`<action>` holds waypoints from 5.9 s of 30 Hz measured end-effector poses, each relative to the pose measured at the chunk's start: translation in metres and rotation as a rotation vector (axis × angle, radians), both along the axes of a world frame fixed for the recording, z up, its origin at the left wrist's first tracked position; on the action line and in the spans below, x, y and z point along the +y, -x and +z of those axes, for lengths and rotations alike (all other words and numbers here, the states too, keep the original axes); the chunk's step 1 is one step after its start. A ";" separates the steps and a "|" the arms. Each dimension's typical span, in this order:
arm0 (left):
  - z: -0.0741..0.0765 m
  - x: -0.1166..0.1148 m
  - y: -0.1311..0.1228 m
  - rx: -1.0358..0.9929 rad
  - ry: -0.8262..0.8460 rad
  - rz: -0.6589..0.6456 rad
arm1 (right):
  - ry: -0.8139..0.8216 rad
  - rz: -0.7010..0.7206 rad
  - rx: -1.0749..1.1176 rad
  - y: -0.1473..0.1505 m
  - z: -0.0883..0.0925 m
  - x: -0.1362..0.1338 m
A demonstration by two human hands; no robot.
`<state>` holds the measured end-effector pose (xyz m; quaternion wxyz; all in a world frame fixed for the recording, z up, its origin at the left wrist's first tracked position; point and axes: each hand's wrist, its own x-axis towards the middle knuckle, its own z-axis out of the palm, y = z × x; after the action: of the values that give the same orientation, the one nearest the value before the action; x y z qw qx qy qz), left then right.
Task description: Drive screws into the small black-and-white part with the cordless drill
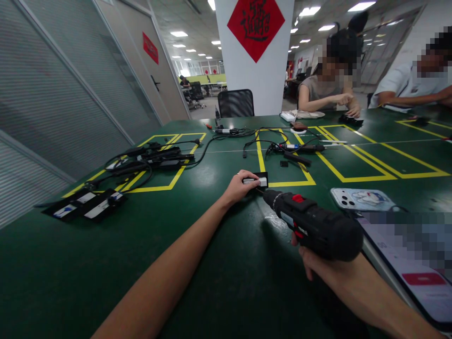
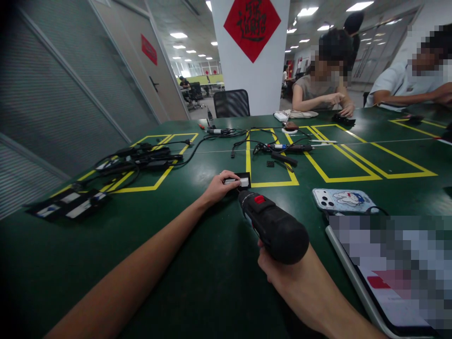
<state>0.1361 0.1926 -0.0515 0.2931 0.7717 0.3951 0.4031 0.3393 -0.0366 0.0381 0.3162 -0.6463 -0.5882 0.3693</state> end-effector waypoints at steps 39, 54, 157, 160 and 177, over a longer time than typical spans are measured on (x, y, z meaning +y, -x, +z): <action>0.000 0.000 0.000 -0.003 -0.034 -0.016 | -0.031 0.013 -0.021 0.004 0.004 0.001; 0.004 -0.002 0.001 0.008 -0.007 -0.001 | -0.004 0.022 0.002 0.003 0.003 0.000; 0.004 0.002 0.008 0.065 0.013 -0.066 | 0.033 -0.016 0.079 0.006 0.005 0.001; 0.004 0.002 0.008 0.066 0.019 -0.065 | 0.044 -0.008 0.081 0.005 0.005 0.002; 0.008 0.000 0.008 0.053 0.037 -0.059 | 0.026 0.021 0.042 0.003 0.008 0.005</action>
<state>0.1280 0.1921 -0.0440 0.3083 0.7880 0.3872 0.3662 0.3363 -0.0317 0.0465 0.3161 -0.6364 -0.5834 0.3935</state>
